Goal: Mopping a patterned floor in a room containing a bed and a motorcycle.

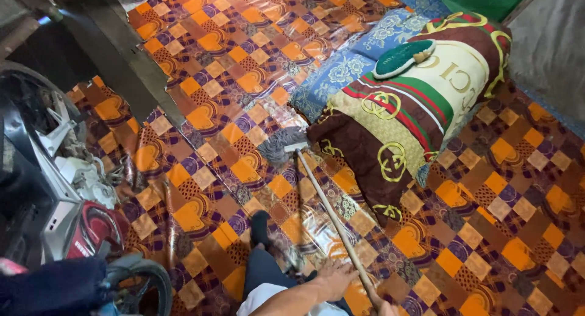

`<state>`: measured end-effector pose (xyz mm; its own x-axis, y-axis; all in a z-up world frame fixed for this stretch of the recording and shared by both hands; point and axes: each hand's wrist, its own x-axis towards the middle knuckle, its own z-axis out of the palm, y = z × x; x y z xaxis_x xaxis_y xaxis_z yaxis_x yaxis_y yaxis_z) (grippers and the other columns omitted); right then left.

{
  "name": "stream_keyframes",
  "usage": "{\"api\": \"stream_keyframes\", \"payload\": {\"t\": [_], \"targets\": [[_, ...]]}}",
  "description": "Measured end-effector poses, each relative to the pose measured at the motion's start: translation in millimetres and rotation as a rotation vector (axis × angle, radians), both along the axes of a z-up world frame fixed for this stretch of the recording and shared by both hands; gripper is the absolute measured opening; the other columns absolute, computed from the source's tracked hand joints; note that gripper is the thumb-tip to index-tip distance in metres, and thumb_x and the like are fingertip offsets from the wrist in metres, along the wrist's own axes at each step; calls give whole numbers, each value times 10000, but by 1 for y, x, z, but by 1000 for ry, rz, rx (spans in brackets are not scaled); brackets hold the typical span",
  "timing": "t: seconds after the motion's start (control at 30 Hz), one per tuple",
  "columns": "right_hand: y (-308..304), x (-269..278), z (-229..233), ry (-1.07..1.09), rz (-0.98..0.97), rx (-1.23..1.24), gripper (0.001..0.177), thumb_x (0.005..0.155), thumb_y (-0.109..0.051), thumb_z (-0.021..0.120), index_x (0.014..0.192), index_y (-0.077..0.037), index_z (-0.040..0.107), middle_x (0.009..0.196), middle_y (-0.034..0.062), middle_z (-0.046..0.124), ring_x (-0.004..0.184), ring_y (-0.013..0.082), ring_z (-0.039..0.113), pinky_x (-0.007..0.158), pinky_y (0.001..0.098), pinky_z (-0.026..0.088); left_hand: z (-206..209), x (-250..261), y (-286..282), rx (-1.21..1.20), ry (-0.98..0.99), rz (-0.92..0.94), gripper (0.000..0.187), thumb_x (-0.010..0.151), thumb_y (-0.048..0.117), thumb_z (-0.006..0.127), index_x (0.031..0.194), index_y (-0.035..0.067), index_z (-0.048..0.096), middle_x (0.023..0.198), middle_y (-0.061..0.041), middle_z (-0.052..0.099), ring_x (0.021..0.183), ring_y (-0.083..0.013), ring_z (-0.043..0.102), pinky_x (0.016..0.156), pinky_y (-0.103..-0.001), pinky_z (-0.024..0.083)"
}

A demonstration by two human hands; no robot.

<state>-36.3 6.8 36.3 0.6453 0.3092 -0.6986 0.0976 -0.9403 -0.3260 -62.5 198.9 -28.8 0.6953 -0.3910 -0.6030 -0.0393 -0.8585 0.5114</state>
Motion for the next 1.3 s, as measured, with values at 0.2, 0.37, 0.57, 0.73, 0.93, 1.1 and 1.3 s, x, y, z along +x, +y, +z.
{"api": "stream_keyframes", "payload": {"t": [0.2,0.37,0.57,0.73,0.93,1.1,1.3], "targets": [[24,46,-120,27,-67,286,519,911,-68,588,1423,-142,547,818,174,761,811,344,732,716,512,553,0,42,57,-16,-29,-49,847,952,243,573,1650,130,105,1711,-92,185,1516,-420,245,1162,-652,242],[152,107,-40,-263,131,338,594,850,-86,571,1438,-153,521,963,274,718,911,449,694,778,546,526,14,81,142,19,-29,7,909,878,225,643,1641,136,158,1704,-91,223,1537,-365,257,1201,-616,235],[253,179,-76,-22,-86,129,420,1003,-161,475,1403,-196,598,898,263,715,837,405,703,757,547,504,13,107,254,77,-143,36,779,953,202,575,1645,157,219,1672,-126,276,1518,-421,258,1197,-669,184],[337,227,-81,-400,235,429,468,871,-137,605,1335,-85,570,1012,347,643,775,433,685,631,527,607,-9,114,327,107,-207,196,700,986,134,514,1640,111,266,1687,-168,300,1485,-423,364,1155,-603,323],[452,277,-48,-127,76,175,432,1042,-208,471,1451,-71,486,878,187,683,732,306,704,606,454,570,26,127,377,176,-180,280,819,890,57,558,1631,122,216,1672,-161,263,1497,-403,311,1156,-588,297],[486,280,-60,93,-106,248,412,1092,-341,361,1429,-147,494,797,138,644,626,249,607,498,415,523,10,106,388,144,-186,442,790,942,141,561,1618,81,157,1662,-203,211,1508,-404,255,1184,-614,228],[435,232,-66,81,-46,170,421,1121,-309,280,1485,-171,439,771,117,625,540,223,590,423,388,515,-10,77,367,161,-93,469,823,896,81,559,1629,140,190,1680,-176,213,1531,-390,255,1221,-559,233]]}}
